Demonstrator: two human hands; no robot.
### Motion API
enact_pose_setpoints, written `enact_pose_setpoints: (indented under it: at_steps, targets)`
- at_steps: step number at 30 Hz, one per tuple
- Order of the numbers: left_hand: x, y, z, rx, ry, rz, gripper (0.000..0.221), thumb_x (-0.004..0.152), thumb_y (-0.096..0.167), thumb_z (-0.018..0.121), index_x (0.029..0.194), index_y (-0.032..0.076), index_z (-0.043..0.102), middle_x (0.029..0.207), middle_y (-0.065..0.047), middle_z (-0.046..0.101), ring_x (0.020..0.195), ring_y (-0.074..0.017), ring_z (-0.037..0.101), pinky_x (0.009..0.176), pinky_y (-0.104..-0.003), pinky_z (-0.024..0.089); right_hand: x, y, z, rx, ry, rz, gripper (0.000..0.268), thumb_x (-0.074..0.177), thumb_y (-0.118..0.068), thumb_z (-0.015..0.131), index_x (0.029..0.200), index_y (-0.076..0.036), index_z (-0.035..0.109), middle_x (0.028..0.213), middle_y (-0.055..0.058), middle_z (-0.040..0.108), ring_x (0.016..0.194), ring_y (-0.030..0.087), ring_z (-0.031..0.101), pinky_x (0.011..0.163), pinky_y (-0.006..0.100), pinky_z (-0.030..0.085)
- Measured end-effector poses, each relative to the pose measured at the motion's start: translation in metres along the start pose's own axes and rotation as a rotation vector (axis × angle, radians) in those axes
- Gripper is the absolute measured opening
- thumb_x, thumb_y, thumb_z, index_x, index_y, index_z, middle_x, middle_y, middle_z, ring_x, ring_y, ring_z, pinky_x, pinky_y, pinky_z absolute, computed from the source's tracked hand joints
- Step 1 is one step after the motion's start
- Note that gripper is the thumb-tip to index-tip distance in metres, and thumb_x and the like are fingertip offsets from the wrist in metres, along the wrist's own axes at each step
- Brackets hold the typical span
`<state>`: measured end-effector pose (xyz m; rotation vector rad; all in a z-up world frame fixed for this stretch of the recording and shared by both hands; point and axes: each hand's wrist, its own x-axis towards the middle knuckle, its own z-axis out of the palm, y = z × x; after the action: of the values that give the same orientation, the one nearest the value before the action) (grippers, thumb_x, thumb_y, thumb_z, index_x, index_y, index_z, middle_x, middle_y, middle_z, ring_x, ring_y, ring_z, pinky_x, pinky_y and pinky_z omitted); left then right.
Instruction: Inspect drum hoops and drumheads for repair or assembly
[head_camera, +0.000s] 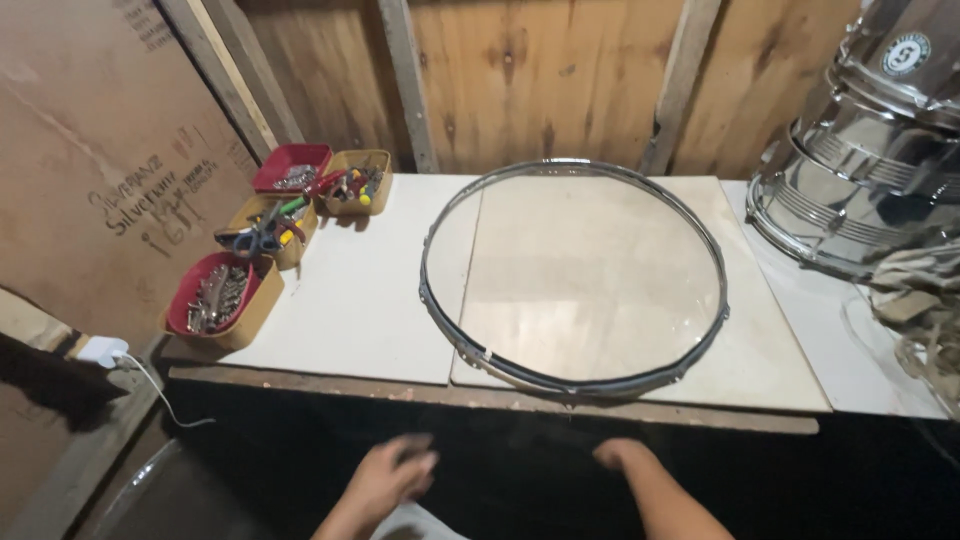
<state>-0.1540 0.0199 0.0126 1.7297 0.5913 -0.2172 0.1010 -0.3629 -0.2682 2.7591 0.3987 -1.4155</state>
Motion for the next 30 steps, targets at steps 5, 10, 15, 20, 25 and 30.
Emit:
enact_pose_setpoints:
  at_steps: [5, 10, 15, 20, 25, 30]
  targets:
    - [0.014, -0.096, -0.056, -0.158, 0.133, -0.284, 0.052, 0.085, 0.018, 0.083, 0.134, 0.003, 0.074, 0.113, -0.022, 0.083, 0.087, -0.0332, 0.080, 0.076, -0.039, 0.067, -0.027, -0.014, 0.017, 0.007, 0.107, 0.005, 0.037, 0.095, -0.042, 0.052, 0.112, -0.022, 0.077, 0.121, 0.006, 0.073, 0.115, 0.025, 0.070, 0.097, 0.039, 0.053]
    - [0.000, -0.112, -0.056, -0.121, 0.226, -0.374, 0.050, 0.085, 0.019, 0.084, 0.132, 0.005, 0.076, 0.116, -0.018, 0.083, 0.095, -0.0306, 0.078, 0.085, -0.037, 0.062, -0.043, -0.027, 0.069, 0.115, 0.673, -0.251, 0.024, 0.085, -0.037, 0.065, 0.100, -0.018, 0.070, 0.103, 0.012, 0.074, 0.099, 0.039, 0.070, 0.087, 0.048, 0.056]
    - [-0.009, -0.117, -0.059, -0.053, 0.368, -0.471, 0.046, 0.085, 0.020, 0.085, 0.129, 0.007, 0.079, 0.121, -0.013, 0.082, 0.105, -0.0267, 0.076, 0.098, -0.034, 0.055, -0.126, -0.086, 0.049, 0.294, 0.750, -0.488, 0.052, 0.079, -0.014, 0.071, 0.128, -0.028, 0.063, 0.110, 0.005, 0.062, 0.110, 0.029, 0.061, 0.100, 0.040, 0.050]
    - [-0.019, -0.125, -0.066, 0.012, 0.470, -0.547, 0.043, 0.086, 0.021, 0.086, 0.127, 0.010, 0.082, 0.124, -0.009, 0.081, 0.114, -0.0237, 0.074, 0.108, -0.032, 0.050, -0.189, -0.121, 0.017, 0.245, 0.864, -0.678, 0.057, 0.081, -0.015, 0.070, 0.137, -0.020, 0.059, 0.119, 0.010, 0.053, 0.115, 0.031, 0.054, 0.100, 0.041, 0.047]
    - [-0.010, -0.136, -0.078, -0.026, 0.489, -0.538, 0.041, 0.091, 0.028, 0.083, 0.128, 0.010, 0.081, 0.122, -0.009, 0.082, 0.109, -0.0271, 0.076, 0.103, -0.037, 0.054, -0.293, -0.133, -0.051, 0.208, 0.972, -0.856, 0.039, 0.093, -0.016, 0.064, 0.131, -0.021, 0.065, 0.096, 0.008, 0.053, 0.087, 0.029, 0.058, 0.075, 0.041, 0.050]
    - [0.007, -0.138, -0.076, -0.403, 0.795, -0.423, 0.043, 0.106, 0.035, 0.065, 0.128, -0.001, 0.071, 0.116, -0.018, 0.074, 0.102, -0.0444, 0.072, 0.073, -0.051, 0.056, -0.418, -0.132, -0.146, 0.246, 1.069, -0.946, 0.031, 0.088, -0.024, 0.079, 0.118, -0.028, 0.077, 0.086, 0.004, 0.062, 0.071, 0.024, 0.064, 0.063, 0.039, 0.049]
